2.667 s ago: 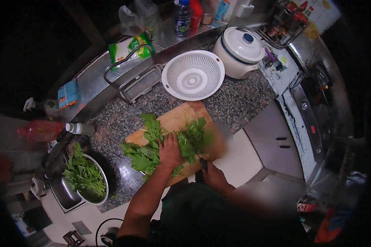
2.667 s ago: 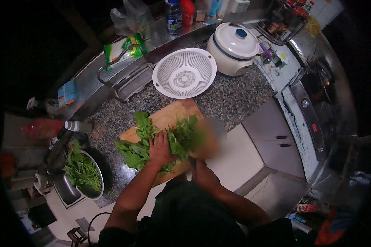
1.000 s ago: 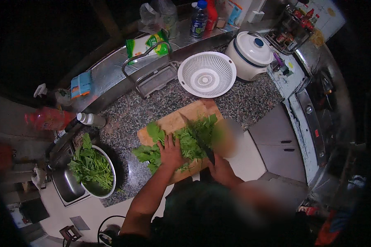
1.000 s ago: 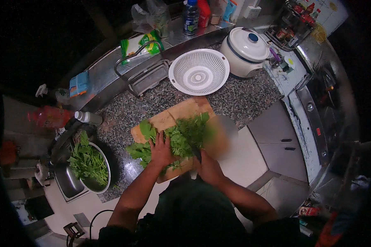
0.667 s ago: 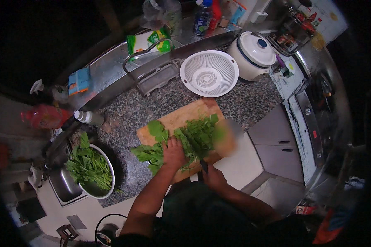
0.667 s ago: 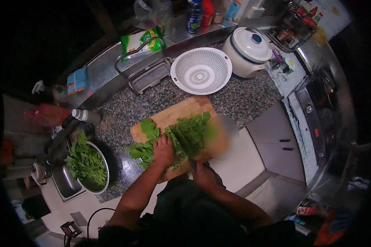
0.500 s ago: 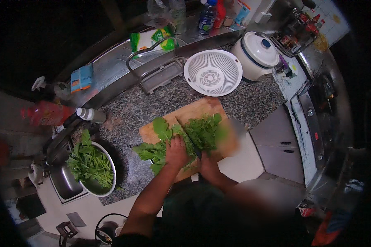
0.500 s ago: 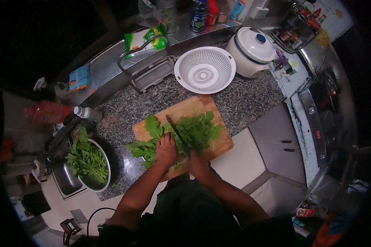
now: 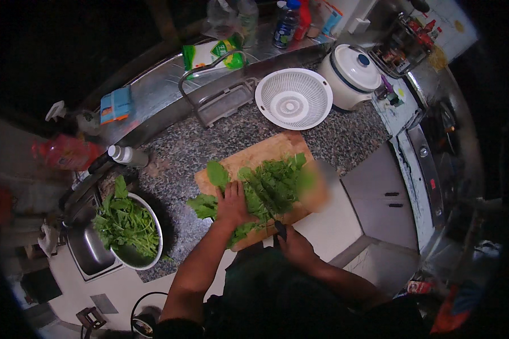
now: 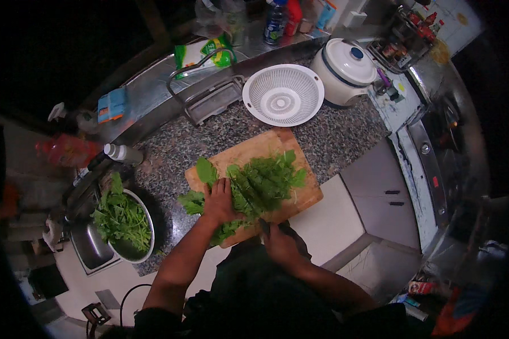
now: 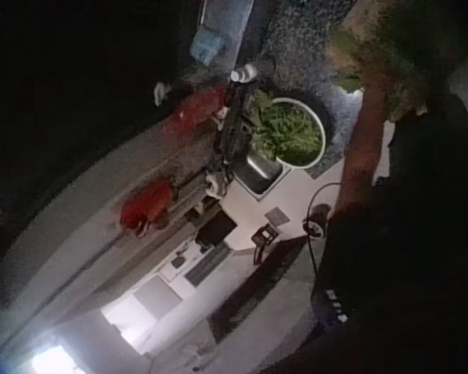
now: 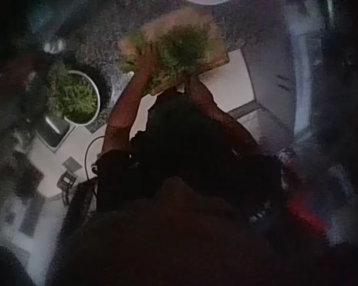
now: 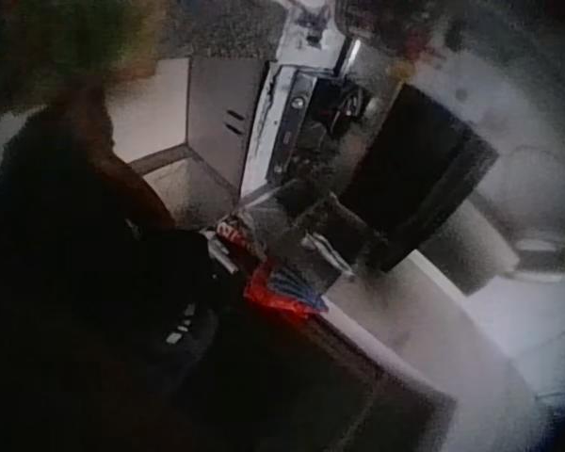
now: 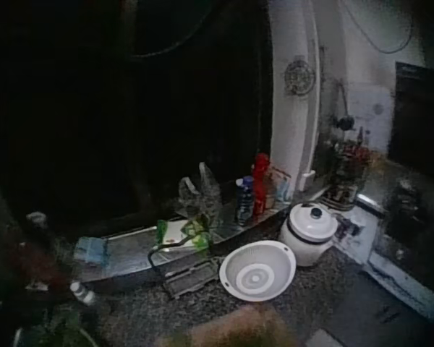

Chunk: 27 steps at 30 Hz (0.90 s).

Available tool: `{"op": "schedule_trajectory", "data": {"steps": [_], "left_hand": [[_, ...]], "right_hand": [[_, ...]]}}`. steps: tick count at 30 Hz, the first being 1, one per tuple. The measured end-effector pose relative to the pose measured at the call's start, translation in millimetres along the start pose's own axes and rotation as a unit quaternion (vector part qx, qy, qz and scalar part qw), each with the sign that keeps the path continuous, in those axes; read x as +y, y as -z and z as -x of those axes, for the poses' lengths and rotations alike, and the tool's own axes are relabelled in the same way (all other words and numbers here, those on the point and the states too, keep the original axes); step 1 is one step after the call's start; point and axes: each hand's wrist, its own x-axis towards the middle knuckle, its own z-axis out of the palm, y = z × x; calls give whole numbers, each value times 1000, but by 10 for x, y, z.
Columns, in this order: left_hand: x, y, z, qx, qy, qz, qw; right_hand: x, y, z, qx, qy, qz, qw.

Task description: The person positions a cutting board on a kitchen counter, places greens on it, and chops them using a large knife. They transfer the chopped greens into a colander and a bowl.

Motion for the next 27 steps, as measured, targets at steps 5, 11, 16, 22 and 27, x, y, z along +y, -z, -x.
{"op": "schedule_trajectory", "data": {"steps": [5,11,16,22,27], "left_hand": [[6,-273,-11,55,-29,-38,997],[-49,-710,-53,95,-29,1,995],[-67,37,179,85,-20,20,996],[-195,19,231,16,-12,-21,1000],[-105,-423,265,71,5,25,997]], "right_hand": [[118,-210,-184,-19,-18,22,999],[300,-700,-868,0,33,71,997],[102,-195,-682,95,145,-16,985],[-71,89,39,-18,18,24,999],[20,-172,60,-47,-10,43,998]]}}
